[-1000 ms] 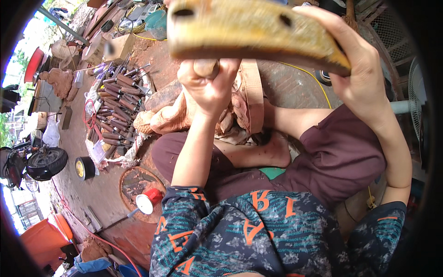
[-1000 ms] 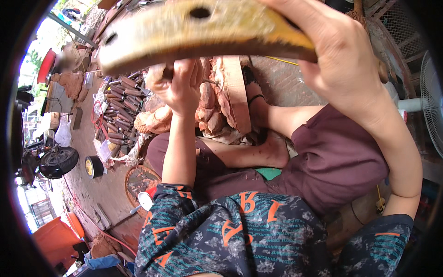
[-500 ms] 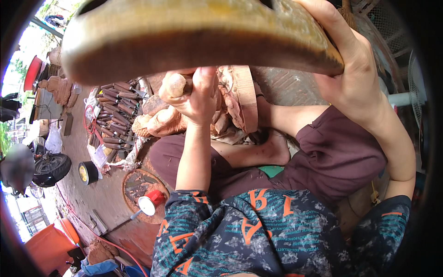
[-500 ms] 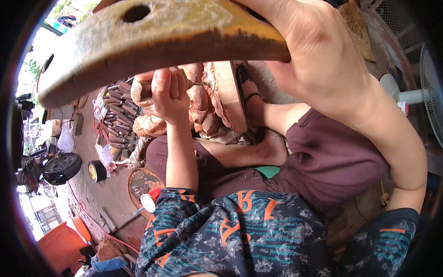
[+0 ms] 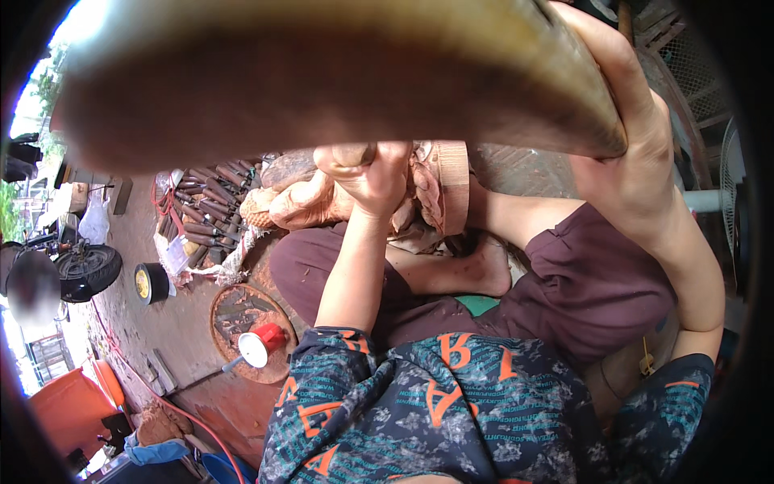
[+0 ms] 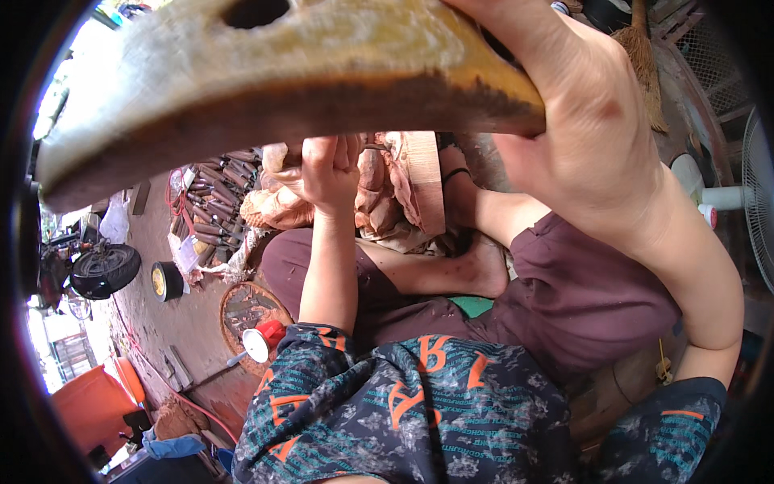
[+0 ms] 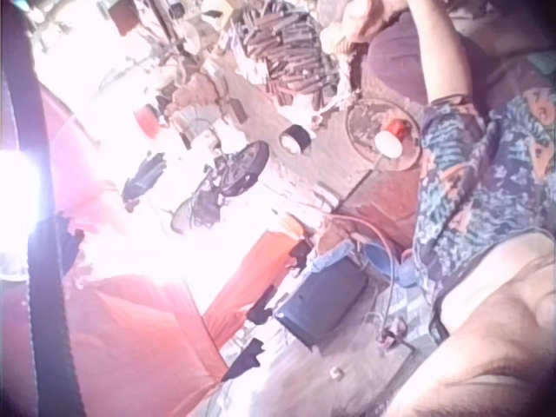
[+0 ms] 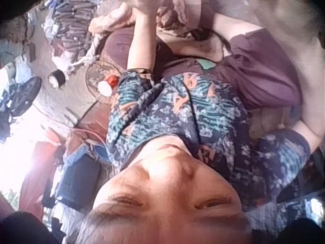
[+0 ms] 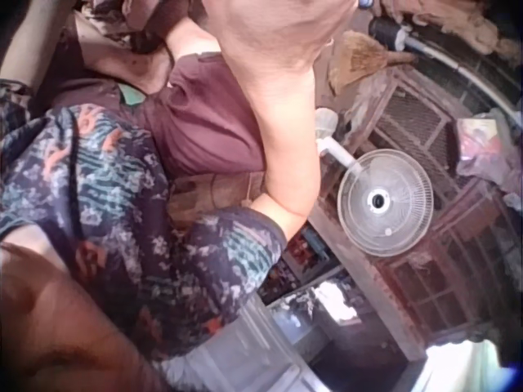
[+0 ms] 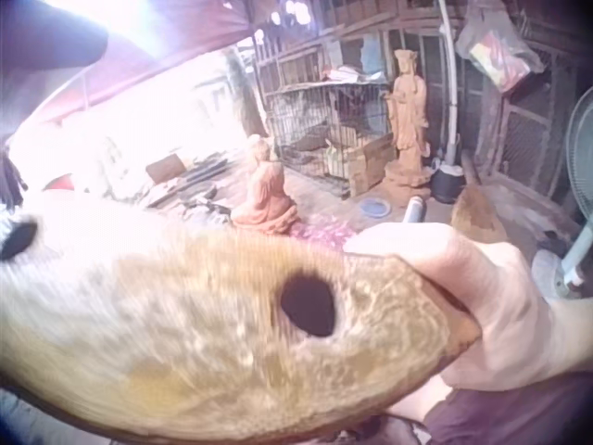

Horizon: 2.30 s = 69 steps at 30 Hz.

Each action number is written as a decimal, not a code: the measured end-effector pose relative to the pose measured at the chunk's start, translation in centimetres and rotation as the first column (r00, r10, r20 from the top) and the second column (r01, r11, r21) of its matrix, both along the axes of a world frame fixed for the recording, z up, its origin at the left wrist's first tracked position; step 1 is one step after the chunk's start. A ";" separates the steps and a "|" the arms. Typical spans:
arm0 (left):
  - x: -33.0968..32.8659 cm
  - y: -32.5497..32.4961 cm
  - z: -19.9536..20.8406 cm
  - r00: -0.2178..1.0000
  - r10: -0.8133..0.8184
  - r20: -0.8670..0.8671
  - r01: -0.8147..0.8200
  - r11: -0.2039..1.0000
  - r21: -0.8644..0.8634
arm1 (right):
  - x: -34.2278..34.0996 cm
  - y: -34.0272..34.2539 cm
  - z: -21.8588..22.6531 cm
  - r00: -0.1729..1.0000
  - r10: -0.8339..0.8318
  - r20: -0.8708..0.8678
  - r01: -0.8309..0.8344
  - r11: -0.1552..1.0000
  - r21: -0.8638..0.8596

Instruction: The person carves a wooden sculpture of a reclining figure using a chisel and a wooden mallet. They repeatedly strike the chisel to shape the wood, occasionally pausing to switch tools or inspect the work.

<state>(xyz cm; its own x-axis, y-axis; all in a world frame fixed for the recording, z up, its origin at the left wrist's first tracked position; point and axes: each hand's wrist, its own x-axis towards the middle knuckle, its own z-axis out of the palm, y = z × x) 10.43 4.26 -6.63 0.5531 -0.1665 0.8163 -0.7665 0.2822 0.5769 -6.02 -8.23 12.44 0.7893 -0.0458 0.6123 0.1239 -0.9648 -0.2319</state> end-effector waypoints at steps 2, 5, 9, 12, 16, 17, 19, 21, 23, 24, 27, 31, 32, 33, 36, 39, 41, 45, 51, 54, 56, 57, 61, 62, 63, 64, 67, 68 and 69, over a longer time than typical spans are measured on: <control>-0.6 0.1 0.2 0.998 0.068 0.016 -0.068 0.998 0.004 | -0.6 -0.5 1.1 0.975 -0.091 -0.204 0.039 0.968 -0.248; 0.3 1.5 -2.6 0.981 0.140 0.136 -0.163 0.971 0.177 | -1.0 -0.7 2.3 0.959 -0.074 -0.275 0.006 0.971 -0.241; 1.9 3.5 -4.0 0.840 0.354 0.412 -0.499 0.802 0.328 | -1.1 -0.4 1.8 0.969 -0.086 -0.233 0.010 0.950 -0.311; 0.4 2.7 0.4 0.720 0.433 0.543 -0.617 0.758 0.212 | -0.9 -0.1 2.0 0.957 -0.137 -0.257 0.024 0.916 -0.400; -1.0 2.5 2.6 0.771 0.430 0.470 -0.551 0.820 0.155 | -1.0 0.0 1.5 0.991 -0.036 -0.126 0.008 0.977 -0.212; -0.9 2.5 2.1 0.886 0.339 0.316 -0.401 0.903 0.155 | -1.2 0.0 1.7 0.992 -0.020 -0.128 -0.005 0.982 -0.188; -1.2 2.4 1.8 0.953 0.263 0.148 -0.279 0.955 0.101 | -1.2 0.1 1.8 0.992 0.017 -0.123 -0.034 0.990 -0.138; -1.8 1.4 2.3 0.974 0.217 0.071 -0.220 0.975 0.040 | -1.1 0.2 1.6 0.990 0.052 -0.134 -0.060 0.997 -0.057; -1.6 1.1 2.1 0.981 0.186 0.062 -0.189 0.981 0.040 | -1.0 0.3 1.3 0.990 0.097 -0.101 -0.098 0.995 -0.002; -1.2 0.9 1.8 0.983 0.173 0.062 -0.176 0.983 0.042 | -0.7 0.4 1.1 0.991 0.112 -0.067 -0.112 0.994 0.013; -0.7 0.5 1.0 0.987 0.151 0.055 -0.154 0.986 0.060 | -1.2 0.4 1.4 0.987 0.109 -0.117 -0.106 0.994 0.033; -0.9 0.8 1.2 0.989 0.135 0.056 -0.138 0.988 0.071 | -1.6 0.2 1.7 0.973 -0.058 -0.225 -0.019 0.944 -0.328; -1.1 1.0 1.0 0.990 0.130 0.049 -0.133 0.988 0.076 | -1.7 0.2 1.8 0.976 -0.059 -0.209 -0.016 0.940 -0.341; -1.1 0.8 0.7 0.990 0.127 0.053 -0.131 0.988 0.076 | -1.4 0.3 1.7 0.988 -0.023 -0.151 -0.019 0.962 -0.272; -1.7 1.3 0.5 0.990 0.127 0.054 -0.131 0.988 0.080 | -0.7 -0.4 1.1 0.995 0.096 0.002 -0.094 0.981 -0.169; -1.6 2.1 0.7 0.989 0.132 0.068 -0.138 0.986 0.090 | -0.5 -0.3 0.9 0.985 0.167 0.033 -0.160 0.975 -0.152; -1.6 2.3 0.7 0.988 0.135 0.074 -0.142 0.985 0.097 | -0.6 0.0 0.9 0.984 0.178 0.010 -0.175 0.976 -0.133; -1.7 1.5 0.1 0.992 0.115 0.055 -0.120 0.988 0.100 | -1.2 -0.8 0.8 0.988 0.100 -0.114 -0.129 0.950 -0.285; -1.1 1.1 0.5 0.994 0.100 0.048 -0.104 0.990 0.098 | -1.4 -0.6 1.6 0.982 0.139 -0.127 -0.139 0.990 0.012; -3.2 2.9 0.0 0.993 0.096 0.062 -0.103 0.987 0.119 | -0.4 -0.7 0.9 0.949 0.313 0.045 -0.316 0.933 0.173; -4.0 3.1 -0.3 0.994 0.092 0.066 -0.099 0.987 0.127 | -1.0 -0.2 1.6 0.969 0.241 -0.053 -0.233 0.964 0.132; -3.9 3.1 -0.2 0.994 0.088 0.062 -0.095 0.987 0.129 | -1.1 0.0 1.7 0.971 0.224 -0.079 -0.213 0.969 0.123; -2.0 0.6 -0.6 0.998 0.051 0.030 -0.054 0.993 0.106 | -1.7 -0.2 1.6 0.966 0.018 -0.256 -0.083 0.966 -0.246; -1.8 0.4 -0.6 0.999 0.045 0.026 -0.047 0.994 0.102 | -1.7 -0.2 1.3 0.973 -0.007 -0.229 -0.065 0.950 -0.307; -2.0 0.4 -0.7 0.999 0.038 0.022 -0.040 0.994 0.103 | -1.6 -0.3 1.0 0.980 -0.032 -0.198 -0.043 0.929 -0.367; -2.2 0.5 -0.6 0.999 0.033 0.023 -0.035 0.994 0.101 | -1.5 -0.4 1.0 0.991 0.016 -0.132 -0.056 0.950 -0.306; -1.9 2.1 0.0 0.997 0.064 0.033 -0.068 0.990 0.125 | -0.5 -0.7 0.8 0.987 0.158 0.024 -0.154 0.979 -0.135; -2.0 2.0 0.0 0.998 0.059 0.033 -0.062 0.991 0.121 | -0.6 -0.7 0.8 0.986 0.164 0.020 -0.161 0.980 -0.121; -2.0 2.0 -0.1 0.998 0.058 0.030 -0.061 0.991 0.120 | -0.6 -0.7 0.9 0.985 0.172 0.004 -0.171 0.979 -0.114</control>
